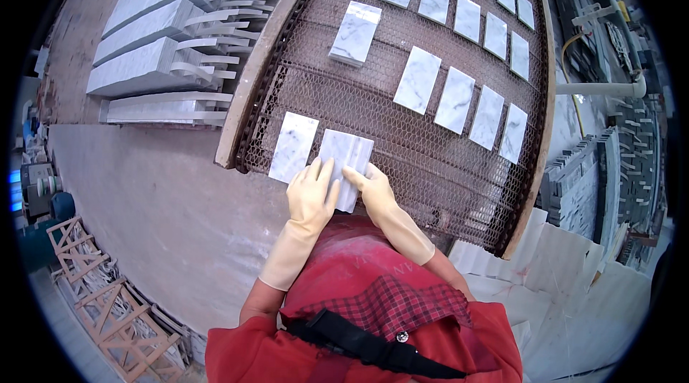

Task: The person picks up stacks of small white rectangular tiles from a nearby pile and places them one by one onto a moving conveyor belt. The tiles are arranged in neat rows on the belt as it moves forward.

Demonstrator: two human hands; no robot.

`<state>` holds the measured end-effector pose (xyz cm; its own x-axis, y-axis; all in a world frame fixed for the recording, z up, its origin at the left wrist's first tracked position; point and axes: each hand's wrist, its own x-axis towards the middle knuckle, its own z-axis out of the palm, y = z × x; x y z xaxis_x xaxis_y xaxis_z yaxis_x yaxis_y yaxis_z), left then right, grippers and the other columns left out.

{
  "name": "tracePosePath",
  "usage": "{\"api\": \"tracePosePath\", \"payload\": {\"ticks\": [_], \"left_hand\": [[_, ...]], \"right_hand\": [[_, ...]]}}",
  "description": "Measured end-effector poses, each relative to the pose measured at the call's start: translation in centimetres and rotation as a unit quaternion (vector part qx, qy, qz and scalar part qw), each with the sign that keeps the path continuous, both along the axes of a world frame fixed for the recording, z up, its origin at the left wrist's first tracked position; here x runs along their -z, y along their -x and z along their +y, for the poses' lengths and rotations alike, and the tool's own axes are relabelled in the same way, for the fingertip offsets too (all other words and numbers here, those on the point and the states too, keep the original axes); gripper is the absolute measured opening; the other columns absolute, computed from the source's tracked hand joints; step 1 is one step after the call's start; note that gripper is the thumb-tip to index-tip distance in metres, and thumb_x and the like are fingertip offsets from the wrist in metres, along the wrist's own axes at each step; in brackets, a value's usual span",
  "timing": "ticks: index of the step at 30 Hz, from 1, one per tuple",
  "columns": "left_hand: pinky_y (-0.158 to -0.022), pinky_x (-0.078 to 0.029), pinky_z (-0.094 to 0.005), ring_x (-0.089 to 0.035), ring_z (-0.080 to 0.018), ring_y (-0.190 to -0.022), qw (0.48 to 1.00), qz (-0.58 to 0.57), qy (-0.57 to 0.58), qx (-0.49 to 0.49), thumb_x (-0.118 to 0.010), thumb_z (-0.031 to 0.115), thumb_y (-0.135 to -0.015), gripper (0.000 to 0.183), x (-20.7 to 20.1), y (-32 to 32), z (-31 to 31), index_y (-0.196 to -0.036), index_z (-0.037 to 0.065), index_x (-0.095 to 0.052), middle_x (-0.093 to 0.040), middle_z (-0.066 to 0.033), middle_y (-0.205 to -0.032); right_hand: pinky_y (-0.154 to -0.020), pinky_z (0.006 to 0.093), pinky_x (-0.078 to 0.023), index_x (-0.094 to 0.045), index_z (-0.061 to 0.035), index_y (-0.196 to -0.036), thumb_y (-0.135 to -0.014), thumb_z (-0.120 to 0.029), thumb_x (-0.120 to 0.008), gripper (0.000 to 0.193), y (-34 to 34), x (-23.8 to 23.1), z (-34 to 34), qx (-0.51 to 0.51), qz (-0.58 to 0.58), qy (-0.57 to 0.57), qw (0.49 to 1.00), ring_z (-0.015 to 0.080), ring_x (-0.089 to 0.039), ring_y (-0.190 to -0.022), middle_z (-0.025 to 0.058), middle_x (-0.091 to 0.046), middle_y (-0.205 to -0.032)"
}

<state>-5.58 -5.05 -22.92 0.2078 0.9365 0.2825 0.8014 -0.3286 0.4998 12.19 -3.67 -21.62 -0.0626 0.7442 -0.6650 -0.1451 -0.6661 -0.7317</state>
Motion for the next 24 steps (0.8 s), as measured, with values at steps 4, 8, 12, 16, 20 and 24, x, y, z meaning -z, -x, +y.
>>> {"api": "tracePosePath", "payload": {"ticks": [4,8,12,16,20,24], "left_hand": [[-0.094,-0.055,-0.0486,-0.070,-0.0401,-0.109,1.000,0.027,0.012,-0.001,-0.076,0.031,-0.092,0.055,0.9,-0.1,0.4,-0.138,0.002,-0.067,-0.070,-0.0242,-0.128],[-0.099,-0.052,-0.0499,-0.067,-0.0410,-0.114,0.998,0.051,0.024,0.010,-0.078,0.037,-0.090,0.061,1.0,-0.5,0.1,-0.141,0.005,-0.066,-0.066,-0.0258,-0.136],[-0.102,-0.051,-0.0515,-0.065,-0.0436,-0.118,0.995,0.094,0.012,-0.002,-0.084,0.040,-0.085,0.069,0.8,-2.0,-0.7,-0.142,0.004,-0.066,-0.063,-0.0286,-0.141],[-0.102,-0.052,-0.0530,-0.064,-0.0442,-0.120,0.986,0.156,0.056,-0.014,-0.085,0.040,-0.083,0.075,1.0,-3.2,-0.6,-0.148,0.010,-0.061,-0.056,-0.0287,-0.150],[-0.091,-0.058,-0.0507,-0.064,-0.0428,-0.114,0.983,0.160,0.084,-0.031,-0.085,0.033,-0.081,0.077,1.1,-4.4,-0.2,-0.149,0.011,-0.058,-0.052,-0.0263,-0.154],[-0.080,-0.062,-0.0483,-0.066,-0.0401,-0.105,0.978,0.174,0.111,-0.043,-0.086,0.026,-0.077,0.079,0.0,-5.7,0.8,-0.149,0.011,-0.056,-0.052,-0.0228,-0.156]], "right_hand": [[-0.094,0.0329,-0.057,-0.067,0.0011,-0.136,-0.103,-0.022,-0.075,0.041,-2.4,0.3,-1.4,0.039,-0.013,-0.041,0.998,0.0164,-0.073,-0.105,0.0104,-0.077,-0.120],[-0.093,0.0329,-0.057,-0.067,0.0014,-0.135,-0.103,-0.022,-0.076,0.041,-4.7,-0.6,-3.2,0.064,-0.043,-0.042,0.996,0.0165,-0.072,-0.105,0.0103,-0.077,-0.120],[-0.094,0.0336,-0.057,-0.068,0.0014,-0.134,-0.102,-0.023,-0.077,0.041,-5.8,-1.0,-3.8,0.091,-0.033,-0.045,0.994,0.0171,-0.072,-0.105,0.0102,-0.077,-0.120],[-0.093,0.0343,-0.057,-0.070,0.0009,-0.131,-0.102,-0.024,-0.076,0.039,-5.7,0.0,-3.5,0.071,-0.103,-0.033,0.992,0.0171,-0.072,-0.104,0.0092,-0.077,-0.118],[-0.092,0.0337,-0.057,-0.070,0.0007,-0.130,-0.103,-0.025,-0.075,0.038,-5.9,0.1,-3.5,0.099,-0.059,-0.036,0.993,0.0163,-0.072,-0.103,0.0088,-0.078,-0.117],[-0.091,0.0331,-0.056,-0.070,0.0007,-0.129,-0.104,-0.025,-0.074,0.036,-6.1,0.3,-3.9,0.123,-0.063,-0.029,0.990,0.0154,-0.072,-0.102,0.0083,-0.078,-0.116]]}}
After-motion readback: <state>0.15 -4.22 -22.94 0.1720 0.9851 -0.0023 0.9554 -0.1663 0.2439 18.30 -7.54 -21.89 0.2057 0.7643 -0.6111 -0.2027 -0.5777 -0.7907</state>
